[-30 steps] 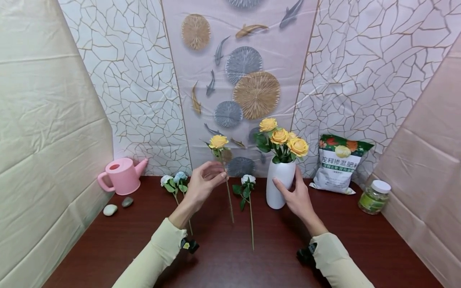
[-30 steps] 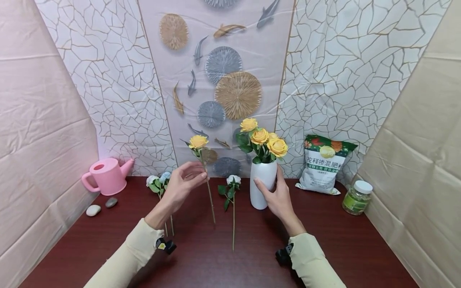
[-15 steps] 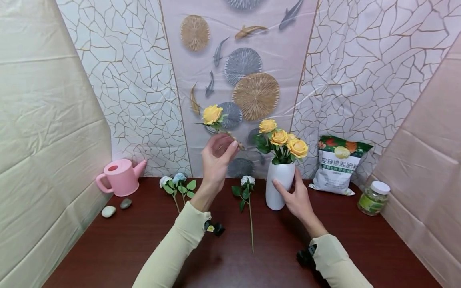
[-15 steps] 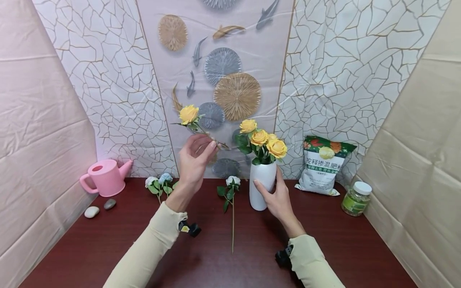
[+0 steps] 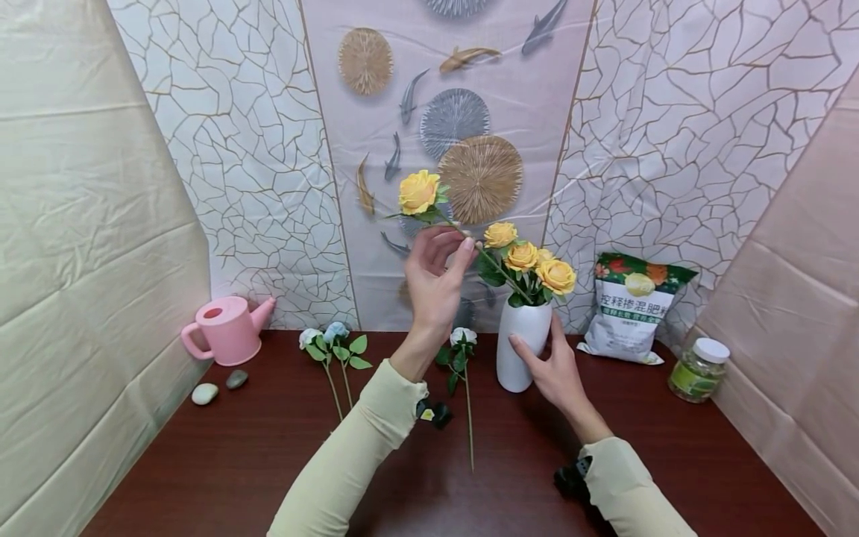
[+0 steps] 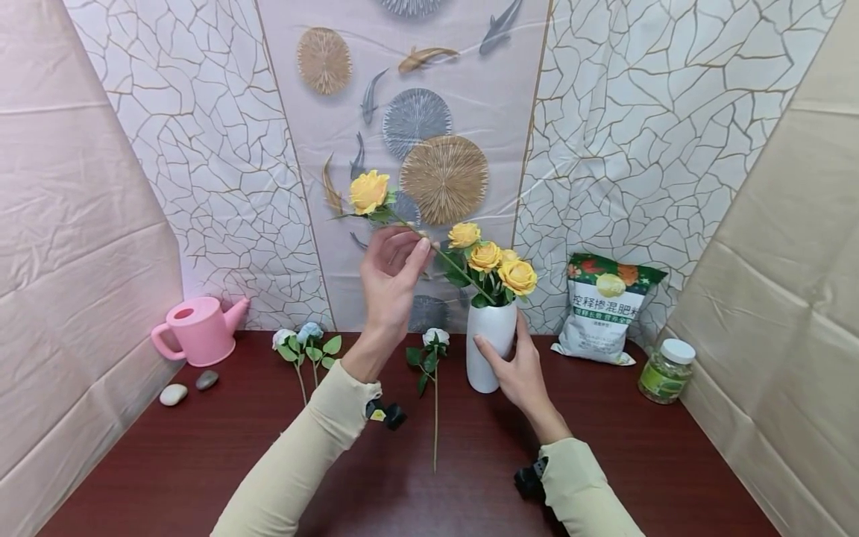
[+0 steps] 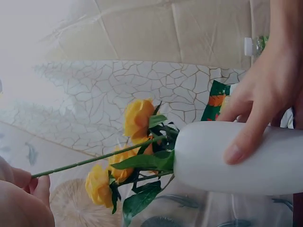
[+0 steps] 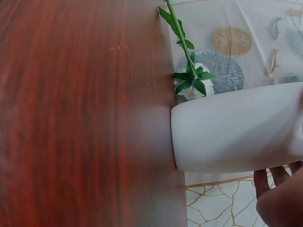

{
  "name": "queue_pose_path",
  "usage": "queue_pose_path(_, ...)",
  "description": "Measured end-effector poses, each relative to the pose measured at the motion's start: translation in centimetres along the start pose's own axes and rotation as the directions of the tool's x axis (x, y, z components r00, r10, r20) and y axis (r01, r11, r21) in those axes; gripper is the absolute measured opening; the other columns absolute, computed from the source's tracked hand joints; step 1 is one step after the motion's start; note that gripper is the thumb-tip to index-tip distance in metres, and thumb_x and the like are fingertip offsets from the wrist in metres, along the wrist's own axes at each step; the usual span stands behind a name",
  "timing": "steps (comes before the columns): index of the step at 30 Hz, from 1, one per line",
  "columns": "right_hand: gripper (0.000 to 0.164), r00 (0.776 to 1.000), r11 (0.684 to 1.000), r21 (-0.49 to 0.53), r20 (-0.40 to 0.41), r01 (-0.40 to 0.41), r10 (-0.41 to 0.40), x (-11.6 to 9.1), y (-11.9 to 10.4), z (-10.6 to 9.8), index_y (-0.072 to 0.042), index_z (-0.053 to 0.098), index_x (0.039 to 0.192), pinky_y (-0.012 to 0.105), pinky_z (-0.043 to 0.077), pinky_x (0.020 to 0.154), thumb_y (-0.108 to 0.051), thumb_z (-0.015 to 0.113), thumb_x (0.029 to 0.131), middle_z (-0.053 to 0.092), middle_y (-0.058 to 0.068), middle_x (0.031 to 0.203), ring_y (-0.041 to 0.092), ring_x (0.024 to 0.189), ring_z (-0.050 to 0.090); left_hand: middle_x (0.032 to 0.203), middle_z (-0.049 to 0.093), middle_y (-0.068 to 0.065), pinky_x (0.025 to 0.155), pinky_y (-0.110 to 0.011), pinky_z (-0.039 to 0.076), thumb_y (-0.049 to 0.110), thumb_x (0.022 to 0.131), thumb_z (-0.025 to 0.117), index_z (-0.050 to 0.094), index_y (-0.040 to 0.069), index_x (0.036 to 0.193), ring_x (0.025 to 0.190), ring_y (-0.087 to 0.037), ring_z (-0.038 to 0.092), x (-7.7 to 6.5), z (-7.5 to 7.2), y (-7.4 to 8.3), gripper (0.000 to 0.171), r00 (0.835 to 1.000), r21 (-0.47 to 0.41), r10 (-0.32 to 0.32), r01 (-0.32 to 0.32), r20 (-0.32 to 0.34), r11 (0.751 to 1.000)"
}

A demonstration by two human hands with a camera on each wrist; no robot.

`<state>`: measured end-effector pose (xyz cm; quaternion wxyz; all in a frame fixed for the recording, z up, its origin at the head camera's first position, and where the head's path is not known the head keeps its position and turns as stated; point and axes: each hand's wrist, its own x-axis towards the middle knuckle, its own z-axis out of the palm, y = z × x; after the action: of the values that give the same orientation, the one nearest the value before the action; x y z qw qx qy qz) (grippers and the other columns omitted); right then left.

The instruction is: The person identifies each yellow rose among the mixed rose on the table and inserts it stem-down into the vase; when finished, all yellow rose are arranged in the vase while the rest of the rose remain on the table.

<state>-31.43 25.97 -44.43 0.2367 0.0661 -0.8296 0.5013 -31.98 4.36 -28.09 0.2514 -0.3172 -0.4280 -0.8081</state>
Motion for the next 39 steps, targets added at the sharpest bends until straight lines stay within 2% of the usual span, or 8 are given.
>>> queue_pose_path(4, 0.085, 1.000, 1.000, -0.005, -0.001, 0.000, 0.000, 0.0, -0.1, 0.0, -0.044, 0.016, 0.157, 0.055, 0.051, 0.100, -0.050, 0.070, 0.091, 0.049, 0.007, 0.146, 0.026, 0.130, 0.054, 0.108, 0.065, -0.026, 0.089, -0.044, 0.061, -0.003, 0.092, 0.069, 0.057, -0.004, 0.115, 0.098, -0.033, 0.068, -0.4, 0.6, -0.4, 0.026, 0.999, 0.049, 0.036, -0.037, 0.020, 0.998)
queue_pose_path(7, 0.085, 1.000, 1.000, -0.008, -0.003, 0.003, -0.003, 0.0, -0.1, 0.0, -0.043, 0.017, 0.157, 0.054, 0.051, 0.099, -0.050, 0.070, 0.091, 0.050, 0.007, 0.145, 0.026, 0.128, 0.055, 0.106, 0.065, -0.025, 0.088, -0.044, 0.061, -0.003, 0.092, 0.069, 0.057, -0.006, 0.115, 0.098, -0.038, 0.067, -0.7, 0.9, -0.8, 0.026, 0.998, 0.071, 0.045, -0.048, 0.045, 0.996)
queue_pose_path(10, 0.084, 1.000, 1.000, -0.008, -0.006, 0.006, -0.006, 0.0, -0.2, 0.0, -0.043, 0.018, 0.157, 0.054, 0.051, 0.098, -0.050, 0.071, 0.091, 0.051, 0.008, 0.144, 0.026, 0.126, 0.056, 0.106, 0.064, -0.027, 0.087, -0.041, 0.061, -0.001, 0.092, 0.069, 0.058, -0.004, 0.117, 0.100, -0.046, 0.066, -1.2, 1.1, -1.3, 0.027, 0.997, 0.114, 0.033, -0.041, 0.070, 0.993)
queue_pose_path(14, 0.085, 1.000, 1.000, -0.013, -0.013, 0.003, -0.004, 0.0, -0.2, 0.0, -0.041, 0.018, 0.157, 0.054, 0.051, 0.099, -0.050, 0.071, 0.091, 0.051, 0.008, 0.144, 0.027, 0.126, 0.056, 0.106, 0.067, -0.023, 0.082, -0.033, 0.062, 0.000, 0.093, 0.069, 0.060, -0.001, 0.116, 0.104, -0.037, 0.068, -2.0, 1.4, -1.7, 0.025, 0.997, 0.211, -0.013, -0.004, 0.079, 0.978)
queue_pose_path(19, 0.085, 1.000, 1.000, -0.018, -0.018, 0.007, -0.008, 0.0, -0.1, 0.0, -0.040, 0.018, 0.158, 0.054, 0.050, 0.100, -0.050, 0.071, 0.091, 0.050, 0.009, 0.146, 0.026, 0.128, 0.055, 0.107, 0.069, -0.021, 0.085, -0.037, 0.061, -0.001, 0.093, 0.068, 0.062, -0.002, 0.115, 0.105, -0.033, 0.069, -2.8, 1.8, -2.5, 0.022, 0.994, 0.329, -0.032, -0.003, 0.101, 0.944)
queue_pose_path(25, 0.085, 1.000, 1.000, -0.016, -0.011, 0.012, -0.012, 0.0, -0.1, 0.0, -0.041, 0.016, 0.157, 0.053, 0.051, 0.099, -0.049, 0.070, 0.092, 0.052, 0.010, 0.143, 0.026, 0.125, 0.056, 0.107, 0.072, -0.005, 0.089, -0.029, 0.060, 0.013, 0.095, 0.070, 0.065, 0.012, 0.115, 0.100, -0.016, 0.072, -3.8, 1.6, -4.2, 0.020, 0.987, 0.464, -0.084, 0.011, 0.137, 0.886)
queue_pose_path(34, 0.082, 1.000, 1.000, -0.003, -0.007, 0.010, -0.010, 0.0, 0.0, 0.2, -0.041, 0.019, 0.156, 0.050, 0.052, 0.096, -0.048, 0.070, 0.092, 0.056, 0.008, 0.137, 0.024, 0.121, 0.059, 0.102, 0.073, 0.009, 0.080, -0.020, 0.058, 0.033, 0.098, 0.067, 0.071, 0.021, 0.112, 0.092, -0.001, 0.070, -4.4, 1.9, -5.2, 0.019, 0.988, 0.586, -0.118, 0.040, 0.097, 0.810)
queue_pose_path(39, 0.084, 1.000, 1.000, -0.005, -0.004, 0.022, -0.022, 0.0, 0.0, 0.2, -0.038, 0.016, 0.158, 0.052, 0.053, 0.095, -0.045, 0.069, 0.094, 0.055, 0.012, 0.140, 0.027, 0.124, 0.058, 0.096, 0.075, 0.009, 0.076, -0.021, 0.059, 0.034, 0.097, 0.068, 0.074, 0.021, 0.106, 0.084, 0.000, 0.070, -4.9, 2.2, -5.7, 0.016, 0.985, 0.635, -0.133, 0.034, 0.108, 0.772)
